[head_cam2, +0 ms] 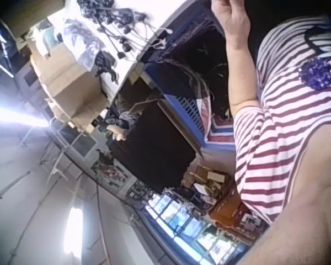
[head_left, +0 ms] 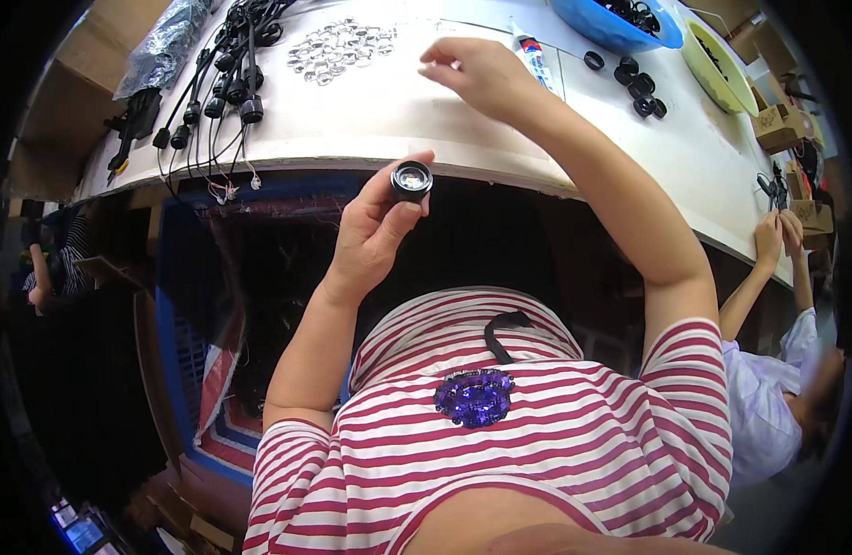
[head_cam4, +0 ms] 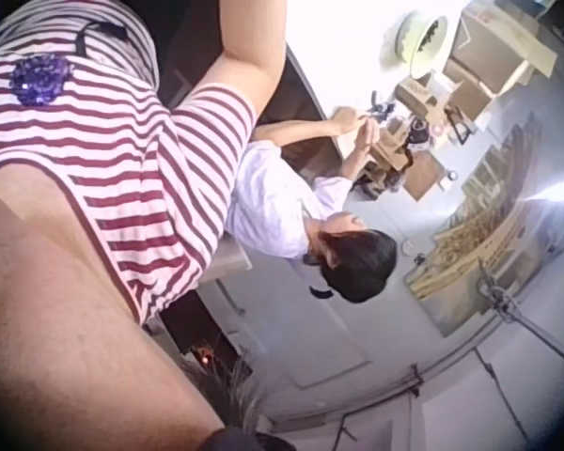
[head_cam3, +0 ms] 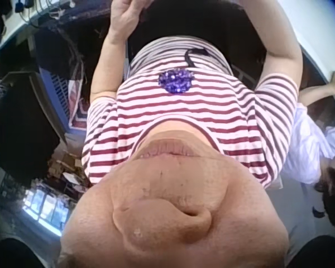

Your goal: The person assembles small black electronic devices at a workbench. They pick up a device, apply glue from a tube into its opening, insert a small white component, and close the casing. The person repeats this process for multiple units, placing finished devices into a blue bowl.

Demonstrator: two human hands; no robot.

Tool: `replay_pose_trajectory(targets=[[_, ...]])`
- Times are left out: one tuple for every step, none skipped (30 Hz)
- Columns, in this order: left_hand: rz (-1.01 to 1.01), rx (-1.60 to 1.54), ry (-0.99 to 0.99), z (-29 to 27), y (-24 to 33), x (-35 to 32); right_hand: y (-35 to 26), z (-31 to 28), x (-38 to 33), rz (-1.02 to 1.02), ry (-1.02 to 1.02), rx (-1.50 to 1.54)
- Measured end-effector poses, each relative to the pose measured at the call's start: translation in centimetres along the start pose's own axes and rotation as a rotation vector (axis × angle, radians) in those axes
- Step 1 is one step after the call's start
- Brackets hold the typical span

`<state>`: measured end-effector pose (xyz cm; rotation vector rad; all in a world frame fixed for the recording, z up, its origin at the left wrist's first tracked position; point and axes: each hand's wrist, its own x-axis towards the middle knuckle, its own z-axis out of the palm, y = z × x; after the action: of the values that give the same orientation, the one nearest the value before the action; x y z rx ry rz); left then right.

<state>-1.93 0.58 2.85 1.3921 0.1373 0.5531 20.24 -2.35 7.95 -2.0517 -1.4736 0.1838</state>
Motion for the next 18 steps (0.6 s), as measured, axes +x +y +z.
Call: replay_pose_trajectory(targets=[[0.016,-0.018,-0.017,-0.1,0.1,0.0,0.2,1.1,1.9,0.046,0.055,-0.115],[0.022,-0.033,-0.033,-0.3,0.2,0.0,0.5,1.8,3.4,0.007,0.080,-0.161],[0.026,-0.047,-0.048,-0.5,0.4,-0.1,0.7,2.7,4.7,0.071,0.073,-0.236],[0.027,-0.073,-0.026,-0.7,0.5,-0.2,0.7,3.6,5.6,0.054,0.113,-0.270],[0.038,-0.054,-0.006,-0.9,0.6,-0.2,0.6,4.5,6.4,0.065,0.147,-0.313],[0.048,-0.037,0.016,-1.1,0.7,-0.3,0.5,4.9,6.9,0.055,0.181,-0.347],[0.055,-0.023,0.034,-1.4,0.7,-0.3,0.5,5.2,7.2,0.061,0.167,-0.337],[0.063,0.011,0.035,-1.7,0.7,-0.3,0.4,5.4,7.5,0.045,0.155,-0.319],[0.059,0.012,0.043,-1.9,0.7,-0.3,0.4,5.3,7.6,0.031,0.142,-0.303],[0.062,-0.009,0.029,-2.3,0.6,-0.2,0.5,5.2,7.6,0.063,0.111,-0.269],[0.068,-0.034,0.010,-2.6,0.5,0.0,0.5,4.9,7.4,0.096,0.075,-0.236],[0.031,-0.051,0.009,-2.8,0.4,0.0,0.6,4.7,7.1,0.132,0.035,-0.201],[0.018,-0.041,-0.002,-2.9,0.1,0.1,0.9,4.2,6.4,0.130,0.023,-0.175],[0.014,-0.066,-0.008,-2.8,-0.2,0.3,0.9,3.8,6.0,0.143,0.006,-0.195],[0.010,-0.092,-0.013,-2.7,-0.5,0.5,0.9,3.4,5.4,0.158,-0.010,-0.216],[-0.005,-0.117,-0.016,-2.5,-0.8,0.6,0.9,3.0,4.7,0.172,-0.013,-0.156],[-0.015,-0.141,-0.020,-2.2,-1.1,0.8,0.9,2.6,4.0,0.185,-0.010,-0.100],[-0.024,-0.165,-0.028,-2.0,-1.4,0.9,0.9,2.1,3.4,0.198,-0.001,-0.045]])
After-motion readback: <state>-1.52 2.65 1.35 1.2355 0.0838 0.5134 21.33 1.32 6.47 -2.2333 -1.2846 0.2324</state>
